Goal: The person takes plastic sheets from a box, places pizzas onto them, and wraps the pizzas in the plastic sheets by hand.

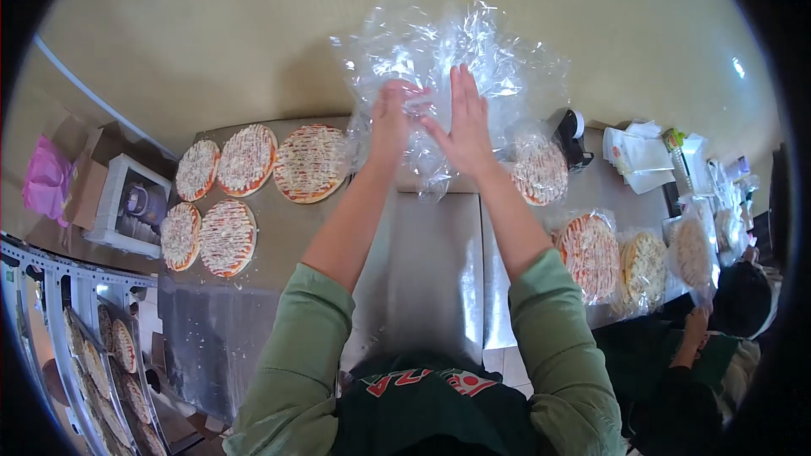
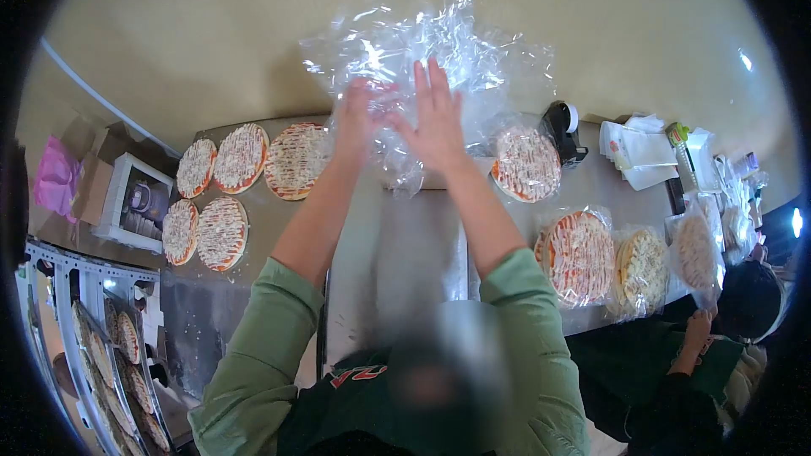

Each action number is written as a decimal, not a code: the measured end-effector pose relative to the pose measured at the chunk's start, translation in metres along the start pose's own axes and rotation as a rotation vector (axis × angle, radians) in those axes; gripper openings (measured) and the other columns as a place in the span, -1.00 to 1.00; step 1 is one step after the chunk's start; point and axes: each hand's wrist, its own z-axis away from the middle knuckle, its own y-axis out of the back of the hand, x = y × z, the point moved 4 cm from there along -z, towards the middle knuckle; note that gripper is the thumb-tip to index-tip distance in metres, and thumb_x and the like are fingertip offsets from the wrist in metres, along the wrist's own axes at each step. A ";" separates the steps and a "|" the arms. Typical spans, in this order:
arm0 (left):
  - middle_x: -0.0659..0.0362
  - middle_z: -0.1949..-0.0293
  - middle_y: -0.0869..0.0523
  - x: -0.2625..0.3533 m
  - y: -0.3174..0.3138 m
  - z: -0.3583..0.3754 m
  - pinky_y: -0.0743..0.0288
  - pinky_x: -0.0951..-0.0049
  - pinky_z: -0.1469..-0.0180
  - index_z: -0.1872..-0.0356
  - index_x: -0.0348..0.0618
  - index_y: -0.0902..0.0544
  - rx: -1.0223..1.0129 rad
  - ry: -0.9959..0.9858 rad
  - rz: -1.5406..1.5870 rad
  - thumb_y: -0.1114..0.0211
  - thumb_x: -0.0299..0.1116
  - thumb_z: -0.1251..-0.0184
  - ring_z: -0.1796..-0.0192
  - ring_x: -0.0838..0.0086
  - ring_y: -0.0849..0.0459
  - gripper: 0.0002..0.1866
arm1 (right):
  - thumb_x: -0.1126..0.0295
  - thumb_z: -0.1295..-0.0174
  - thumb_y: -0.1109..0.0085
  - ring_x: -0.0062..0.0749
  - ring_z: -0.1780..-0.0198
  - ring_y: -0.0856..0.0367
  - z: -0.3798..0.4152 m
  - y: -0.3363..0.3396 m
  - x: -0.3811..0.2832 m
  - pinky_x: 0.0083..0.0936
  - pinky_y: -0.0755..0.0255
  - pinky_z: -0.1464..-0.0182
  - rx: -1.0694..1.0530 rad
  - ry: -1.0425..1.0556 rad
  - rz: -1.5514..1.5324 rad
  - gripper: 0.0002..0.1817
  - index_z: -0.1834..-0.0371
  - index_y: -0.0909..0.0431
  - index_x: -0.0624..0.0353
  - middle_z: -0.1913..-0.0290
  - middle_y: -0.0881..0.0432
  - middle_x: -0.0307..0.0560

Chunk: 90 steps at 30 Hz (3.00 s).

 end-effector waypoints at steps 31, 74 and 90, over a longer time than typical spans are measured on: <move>0.05 0.18 -0.61 0.055 0.048 0.261 -0.45 0.48 0.12 0.08 -0.26 -0.51 0.099 0.386 -0.199 -0.11 -0.32 -0.32 0.17 0.40 -0.60 -0.75 | 0.30 -0.22 -0.11 -0.68 0.62 -0.40 0.172 0.066 -0.039 -0.73 -0.24 0.57 -0.531 -0.568 -1.140 -0.78 0.26 -0.55 0.26 0.50 -0.57 -0.20; 0.41 0.69 -0.20 0.020 0.104 0.293 -0.02 0.64 0.65 0.59 0.04 -0.32 0.441 0.419 -0.043 0.01 -0.11 -0.39 0.69 0.68 -0.15 -0.66 | 0.45 -0.14 0.02 -0.58 0.46 -0.47 0.235 0.002 -0.083 -0.58 -0.40 0.38 -0.218 -1.159 -1.348 -0.93 0.37 -0.48 0.13 0.47 -0.50 -0.24; 0.43 0.74 -0.21 0.031 0.154 0.327 -0.02 0.62 0.79 0.51 0.06 -0.32 0.653 0.525 0.107 -0.03 0.12 -0.29 0.80 0.70 -0.10 -0.61 | 0.29 -0.21 0.08 -0.58 0.70 -0.21 0.312 -0.009 0.081 -0.57 -0.15 0.68 -0.080 -1.360 -1.269 -0.85 0.47 -0.36 0.04 0.65 -0.28 -0.32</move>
